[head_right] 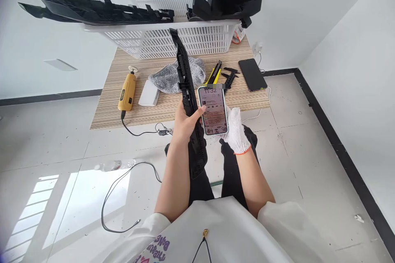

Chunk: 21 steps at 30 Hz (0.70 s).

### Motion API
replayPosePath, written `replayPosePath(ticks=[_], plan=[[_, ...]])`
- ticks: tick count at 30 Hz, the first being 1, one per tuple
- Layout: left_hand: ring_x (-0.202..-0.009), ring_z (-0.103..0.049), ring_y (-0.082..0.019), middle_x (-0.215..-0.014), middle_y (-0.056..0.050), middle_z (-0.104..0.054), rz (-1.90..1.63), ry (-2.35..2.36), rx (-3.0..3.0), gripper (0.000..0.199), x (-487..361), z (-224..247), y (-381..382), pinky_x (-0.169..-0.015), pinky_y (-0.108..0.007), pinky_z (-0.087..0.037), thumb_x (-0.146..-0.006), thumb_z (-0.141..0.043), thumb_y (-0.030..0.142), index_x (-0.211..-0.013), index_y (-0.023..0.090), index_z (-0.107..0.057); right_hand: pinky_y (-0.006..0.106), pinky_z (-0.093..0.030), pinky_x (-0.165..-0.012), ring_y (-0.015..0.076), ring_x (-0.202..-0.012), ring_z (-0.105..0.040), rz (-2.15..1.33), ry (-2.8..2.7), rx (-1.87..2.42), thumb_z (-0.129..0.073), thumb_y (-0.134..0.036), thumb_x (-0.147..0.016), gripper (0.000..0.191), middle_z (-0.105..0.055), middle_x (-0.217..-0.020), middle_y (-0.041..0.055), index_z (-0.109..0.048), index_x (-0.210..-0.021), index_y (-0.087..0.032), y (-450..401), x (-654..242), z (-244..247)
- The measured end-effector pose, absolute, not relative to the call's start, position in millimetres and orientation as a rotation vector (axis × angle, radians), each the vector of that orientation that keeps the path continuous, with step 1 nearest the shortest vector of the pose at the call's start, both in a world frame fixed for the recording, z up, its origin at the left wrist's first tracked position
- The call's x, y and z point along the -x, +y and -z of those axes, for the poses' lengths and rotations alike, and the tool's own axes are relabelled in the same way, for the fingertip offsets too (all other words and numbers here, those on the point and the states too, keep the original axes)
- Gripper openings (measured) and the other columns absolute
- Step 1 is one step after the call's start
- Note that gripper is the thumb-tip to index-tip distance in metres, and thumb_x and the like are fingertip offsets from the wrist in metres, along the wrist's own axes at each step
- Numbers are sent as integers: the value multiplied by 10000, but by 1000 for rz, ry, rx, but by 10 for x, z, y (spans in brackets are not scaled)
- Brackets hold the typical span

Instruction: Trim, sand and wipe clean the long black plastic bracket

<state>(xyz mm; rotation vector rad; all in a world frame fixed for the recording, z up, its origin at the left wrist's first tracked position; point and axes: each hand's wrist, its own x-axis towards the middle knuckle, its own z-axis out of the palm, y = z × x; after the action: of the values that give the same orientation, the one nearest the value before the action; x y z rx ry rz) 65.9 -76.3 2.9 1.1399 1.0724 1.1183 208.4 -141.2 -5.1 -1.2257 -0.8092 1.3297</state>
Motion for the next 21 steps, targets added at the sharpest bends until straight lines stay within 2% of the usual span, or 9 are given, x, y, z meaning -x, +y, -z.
replayPosePath(ticks=[4, 8, 11, 15, 18, 21], plan=[[-606, -546, -95, -805, 15, -582, -1131, 1059, -1092, 461, -641, -21, -771, -535, -238, -460, -739, -826, 470, -1008, 220, -547, 493, -604, -869, 295, -1117, -675, -1321, -798, 1186, -75, -834, -885, 904, -724, -1188, 99, -646, -1295, -267, -1405, -2063, 42], [-704, -595, -118, -852, 7, -601, -1111, 995, -1156, 524, -593, -12, -775, -631, -255, -504, -687, -874, 412, -1034, 221, -532, 410, -589, -797, 273, -1052, -690, -1290, -787, 1240, -114, -831, -891, 895, -737, -1113, 110, -702, -1175, -219, -1399, -2060, 42], [-746, -616, -134, -855, 11, -602, -1111, 991, -1203, 530, -567, 28, -762, -682, -280, -525, -684, -872, 407, -1038, 222, -523, 368, -577, -710, 264, -996, -692, -1376, -722, 1141, -185, -855, -869, 866, -733, -1100, 116, -688, -1187, -225, -1398, -2049, 27], [-685, -598, -116, -850, 20, -603, -1110, 1010, -1207, 510, -573, 87, -742, -637, -279, -524, -708, -848, 432, -1030, 224, -512, 348, -566, -605, 251, -894, -688, -1476, -628, 984, -280, -875, -843, 807, -722, -1113, 105, -637, -1260, -282, -1402, -2019, 2], [-617, -560, -91, -857, 13, -608, -1128, 1027, -1173, 457, -583, 101, -740, -585, -265, -504, -773, -789, 476, -1034, 223, -513, 338, -550, -580, 239, -855, -680, -1500, -615, 958, -311, -876, -836, 794, -720, -1095, 98, -624, -1270, -289, -1399, -2008, -7], [-647, -580, -102, -858, 16, -601, -1121, 1008, -1208, 468, -568, 108, -742, -611, -274, -514, -761, -803, 469, -1024, 226, -502, 329, -538, -571, 237, -858, -676, -1491, -609, 985, -334, -884, -819, 789, -724, -1069, 92, -628, -1242, -286, -1389, -2011, -8]])
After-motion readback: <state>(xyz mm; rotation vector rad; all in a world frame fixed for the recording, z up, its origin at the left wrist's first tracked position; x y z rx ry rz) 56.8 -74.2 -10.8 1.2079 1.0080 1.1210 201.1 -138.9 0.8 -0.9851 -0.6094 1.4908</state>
